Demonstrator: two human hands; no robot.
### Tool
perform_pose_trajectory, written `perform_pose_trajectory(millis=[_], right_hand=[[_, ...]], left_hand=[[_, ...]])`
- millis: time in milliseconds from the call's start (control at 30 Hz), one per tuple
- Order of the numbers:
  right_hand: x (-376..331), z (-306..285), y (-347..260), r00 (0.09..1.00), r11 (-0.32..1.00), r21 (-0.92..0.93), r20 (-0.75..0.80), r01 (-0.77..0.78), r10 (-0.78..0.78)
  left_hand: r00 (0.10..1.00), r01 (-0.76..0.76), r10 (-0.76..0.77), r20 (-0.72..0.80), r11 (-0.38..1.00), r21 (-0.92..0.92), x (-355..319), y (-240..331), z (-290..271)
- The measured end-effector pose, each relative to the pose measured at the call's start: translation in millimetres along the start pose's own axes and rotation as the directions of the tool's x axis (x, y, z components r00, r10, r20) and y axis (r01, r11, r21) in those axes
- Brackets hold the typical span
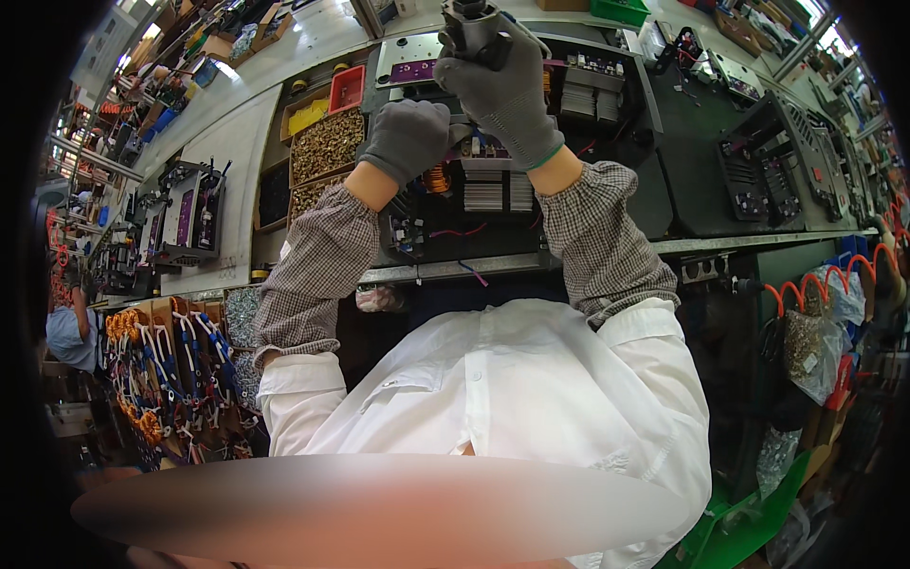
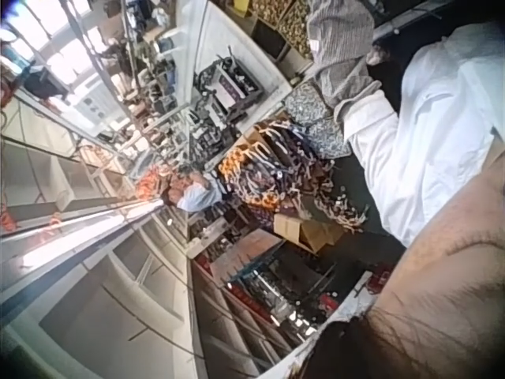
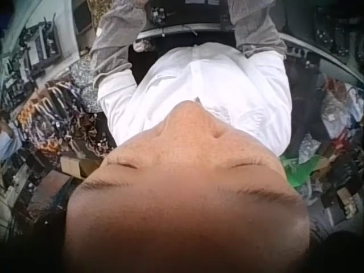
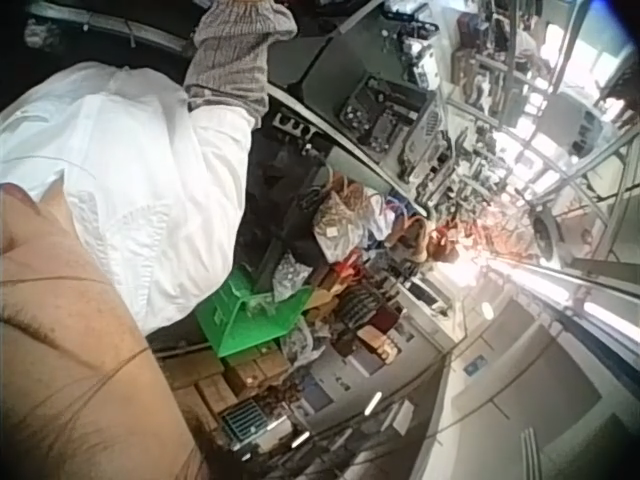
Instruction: Assembling and wiring electronic power supply units on a production line using an air-powered screwdriver.
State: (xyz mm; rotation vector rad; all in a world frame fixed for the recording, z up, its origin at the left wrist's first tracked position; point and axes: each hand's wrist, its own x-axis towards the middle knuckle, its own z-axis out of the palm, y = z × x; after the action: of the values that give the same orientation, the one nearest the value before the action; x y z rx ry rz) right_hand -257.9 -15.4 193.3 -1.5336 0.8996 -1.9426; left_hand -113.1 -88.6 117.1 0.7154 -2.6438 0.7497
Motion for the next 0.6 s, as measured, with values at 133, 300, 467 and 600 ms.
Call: perform_pose_trajectory(millis=[133, 300, 467, 600], right_hand=[[4, 2, 0, 0.994, 0.994, -0.022, 0.021, -0.104, 0.104], [6, 2, 3, 0.998, 0.98, -0.197, 0.059, -0.023, 0.036], [4, -5, 3, 0.994, 0.99, -0.094, 0.032, -0.102, 0.105], [2, 11, 4, 0.997, 0.967, -0.245, 0.055, 0.071, -0.059]], left_hand=[[0.964, 0.258, -0.228, 0.135, 0.922, -0.29, 0, -2, -32], [0.741, 0.371, -0.652, 0.163, 0.195, -0.908, -15, -18, -17], [0.726, 0.473, -0.547, 0.417, -0.042, -0.88, -26, -7, -41], [0.943, 0.312, -0.331, 0.018, 0.869, -0.384, -9, -1, -28]])
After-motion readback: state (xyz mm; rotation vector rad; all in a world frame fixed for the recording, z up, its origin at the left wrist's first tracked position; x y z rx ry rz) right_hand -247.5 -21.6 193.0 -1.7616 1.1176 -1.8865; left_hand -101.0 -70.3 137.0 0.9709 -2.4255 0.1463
